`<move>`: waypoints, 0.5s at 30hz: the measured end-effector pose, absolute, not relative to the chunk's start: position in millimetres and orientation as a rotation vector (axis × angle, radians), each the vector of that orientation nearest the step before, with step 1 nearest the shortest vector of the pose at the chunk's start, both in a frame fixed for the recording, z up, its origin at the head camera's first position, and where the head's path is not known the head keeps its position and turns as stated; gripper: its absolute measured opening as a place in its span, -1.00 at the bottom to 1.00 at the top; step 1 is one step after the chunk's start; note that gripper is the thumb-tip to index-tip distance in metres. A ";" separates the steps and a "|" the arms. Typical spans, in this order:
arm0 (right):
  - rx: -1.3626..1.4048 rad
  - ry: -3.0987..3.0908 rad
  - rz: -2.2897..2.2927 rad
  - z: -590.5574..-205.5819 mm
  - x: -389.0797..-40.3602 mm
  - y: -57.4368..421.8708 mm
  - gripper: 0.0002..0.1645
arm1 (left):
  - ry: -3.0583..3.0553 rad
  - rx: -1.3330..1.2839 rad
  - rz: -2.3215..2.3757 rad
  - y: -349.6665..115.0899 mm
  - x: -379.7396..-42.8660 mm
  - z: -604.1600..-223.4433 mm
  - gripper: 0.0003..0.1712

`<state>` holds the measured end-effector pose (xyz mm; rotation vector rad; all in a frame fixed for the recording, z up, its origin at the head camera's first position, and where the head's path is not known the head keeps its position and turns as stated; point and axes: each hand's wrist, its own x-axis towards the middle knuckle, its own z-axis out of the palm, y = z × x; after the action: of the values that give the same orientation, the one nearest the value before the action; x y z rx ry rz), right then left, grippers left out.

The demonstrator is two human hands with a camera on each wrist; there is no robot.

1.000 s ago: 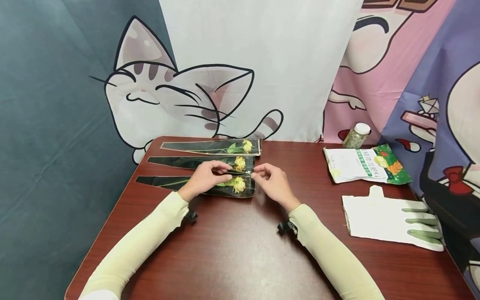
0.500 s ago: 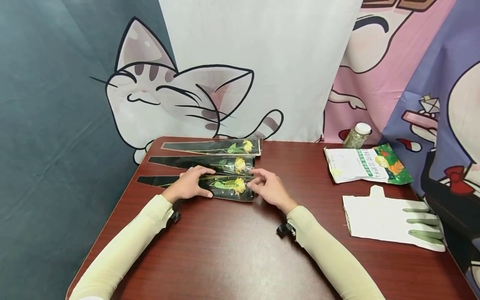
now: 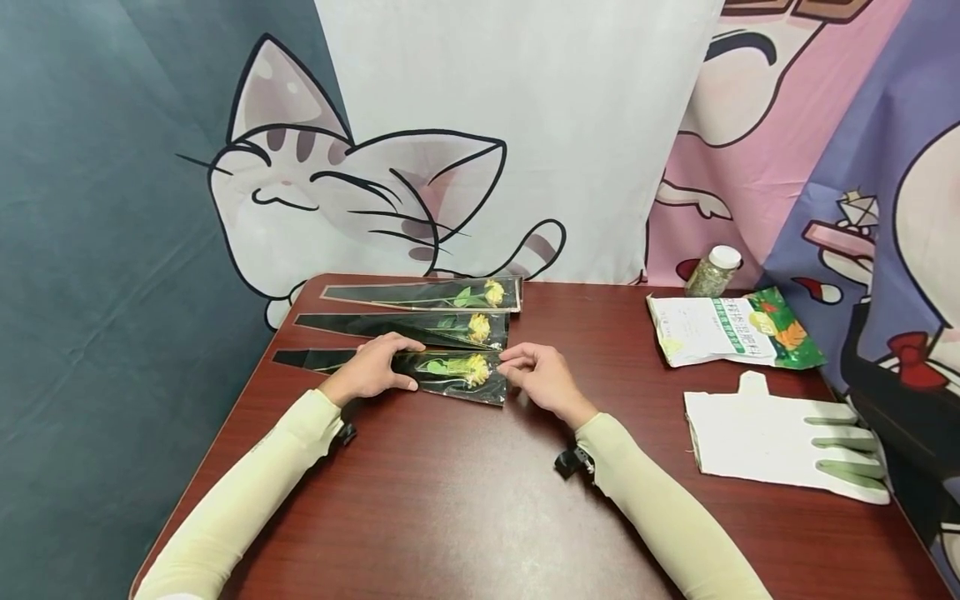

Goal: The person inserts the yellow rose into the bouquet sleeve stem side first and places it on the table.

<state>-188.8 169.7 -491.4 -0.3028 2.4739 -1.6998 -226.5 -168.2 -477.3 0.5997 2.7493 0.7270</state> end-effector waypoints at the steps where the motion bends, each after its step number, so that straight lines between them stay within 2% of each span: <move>1: -0.307 2.473 -1.706 -491.5 -188.6 170.1 -0.69 | 2.752 0.603 0.727 -168.6 -226.3 -476.9 -0.23; 10: -0.389 2.393 -1.656 -492.8 -187.1 173.1 -0.42 | 2.753 0.668 0.676 -174.0 -224.3 -473.7 -0.03; 15: -0.443 2.401 -1.618 -489.5 -187.1 174.7 -0.45 | 2.768 0.672 0.599 -174.8 -223.7 -474.0 -0.13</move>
<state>-187.1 174.7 -489.5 -0.4432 2.4009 -1.6180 -223.7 -174.8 -474.0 0.6717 2.7684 0.5993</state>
